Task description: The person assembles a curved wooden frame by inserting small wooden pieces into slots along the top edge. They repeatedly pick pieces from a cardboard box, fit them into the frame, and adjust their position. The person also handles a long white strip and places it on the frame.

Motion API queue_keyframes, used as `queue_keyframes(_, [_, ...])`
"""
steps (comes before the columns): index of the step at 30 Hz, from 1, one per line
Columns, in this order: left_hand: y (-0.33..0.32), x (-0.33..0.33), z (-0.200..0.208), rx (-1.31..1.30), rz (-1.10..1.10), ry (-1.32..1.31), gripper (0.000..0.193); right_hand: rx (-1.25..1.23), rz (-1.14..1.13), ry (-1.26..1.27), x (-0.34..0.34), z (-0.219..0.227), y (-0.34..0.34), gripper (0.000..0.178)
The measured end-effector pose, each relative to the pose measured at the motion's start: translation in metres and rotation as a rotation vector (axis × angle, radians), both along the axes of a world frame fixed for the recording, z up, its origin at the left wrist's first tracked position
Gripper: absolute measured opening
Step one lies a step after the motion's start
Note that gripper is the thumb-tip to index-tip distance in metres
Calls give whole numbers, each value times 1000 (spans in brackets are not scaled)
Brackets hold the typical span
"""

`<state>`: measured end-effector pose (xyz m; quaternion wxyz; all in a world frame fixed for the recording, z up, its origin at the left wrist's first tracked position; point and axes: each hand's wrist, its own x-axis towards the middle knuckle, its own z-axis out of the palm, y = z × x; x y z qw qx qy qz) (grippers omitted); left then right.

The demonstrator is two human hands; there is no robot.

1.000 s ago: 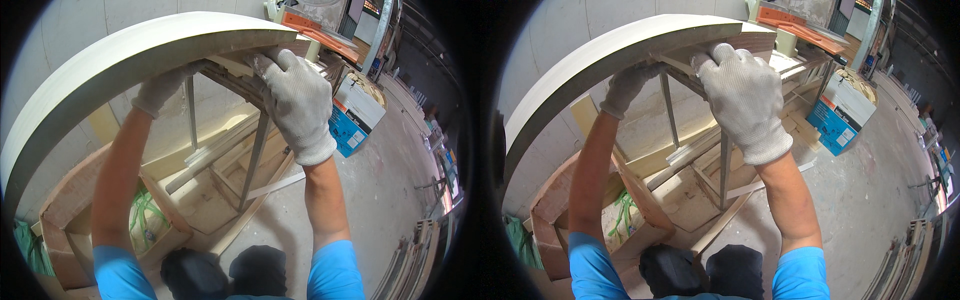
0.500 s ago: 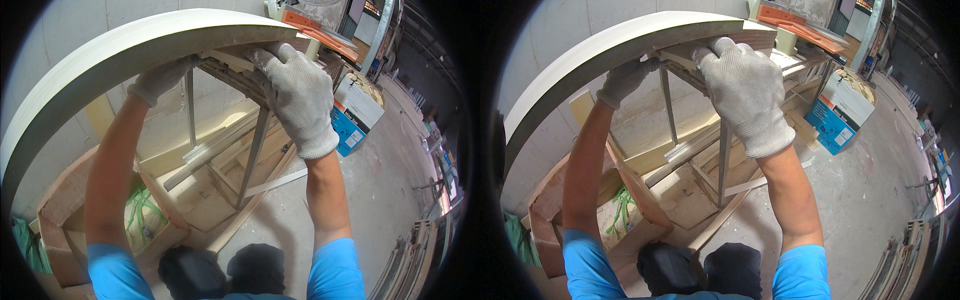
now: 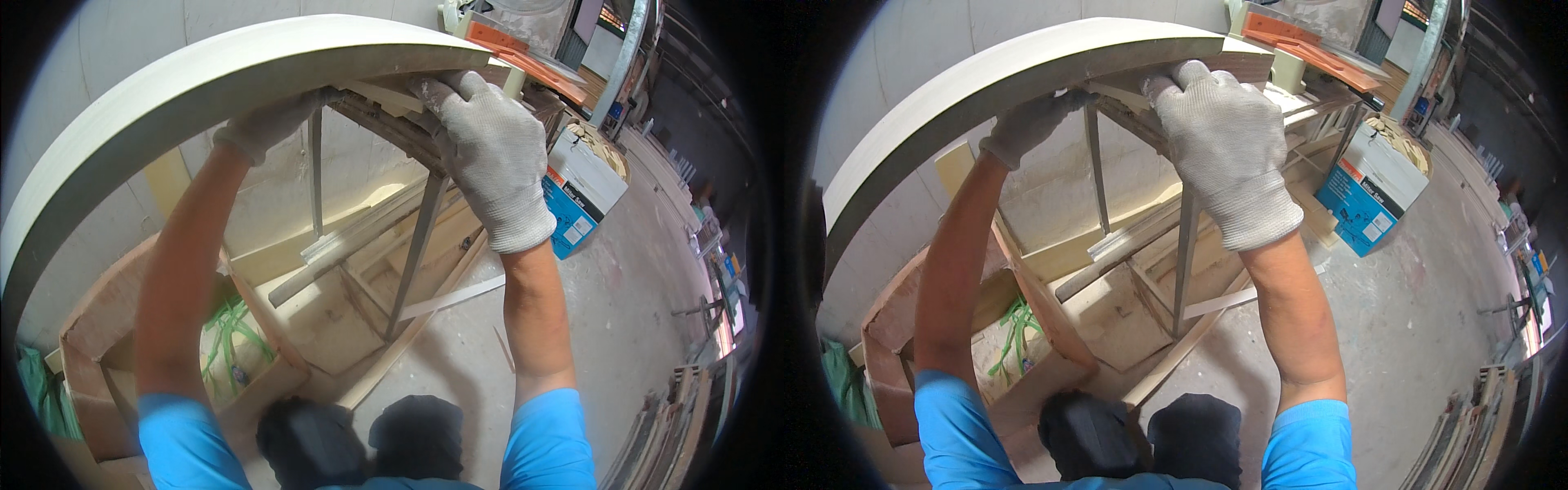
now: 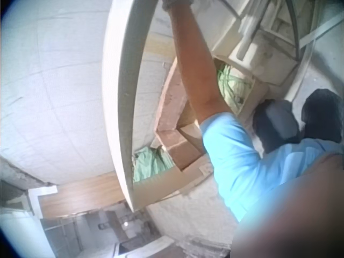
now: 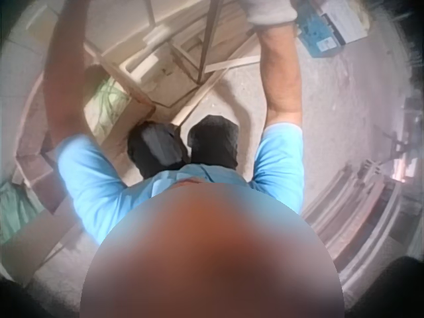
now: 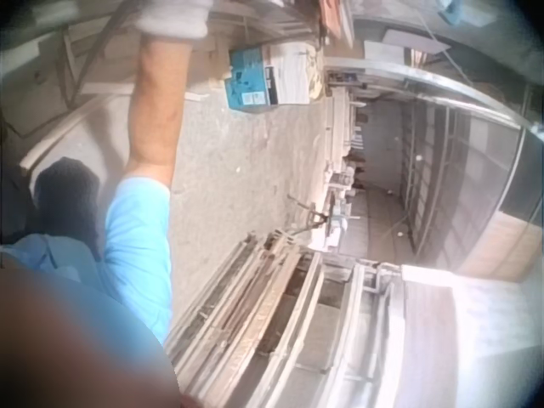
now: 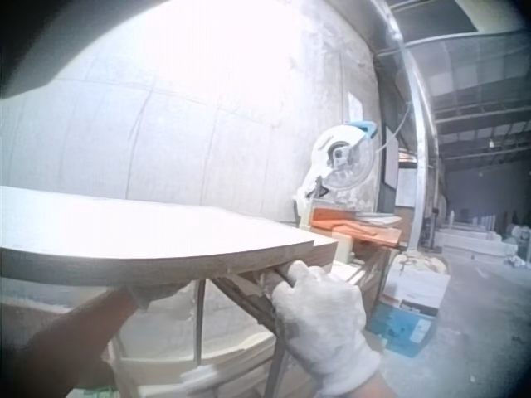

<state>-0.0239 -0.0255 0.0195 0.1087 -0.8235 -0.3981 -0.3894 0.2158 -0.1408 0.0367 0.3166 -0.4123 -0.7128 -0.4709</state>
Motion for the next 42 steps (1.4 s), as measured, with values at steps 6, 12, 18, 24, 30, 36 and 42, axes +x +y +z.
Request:
queue_keyframes(6, [11,-9,12,120,-3,207,52,4,23,-3,-2,-1,1,31])
queue_keyframes(12, [36,-17,22,-286,-560,-63,42,24,31,-59,-1,2,2,25])
queue_keyframes(18, [23,-15,39,-132,-339,217,38,38,90,-70,1,6,1,12])
queue_keyframes(24, [13,-8,39,-59,-268,175,41,99,140,-58,1,2,8,12])
queue_keyframes(30, [4,-7,35,81,-265,236,46,130,127,-75,0,1,9,11])
queue_keyframes(36, [5,5,23,315,1,250,50,74,74,-9,-3,2,8,10])
queue_keyframes(42, [20,3,14,324,-125,-3,47,77,109,12,-5,4,2,9])
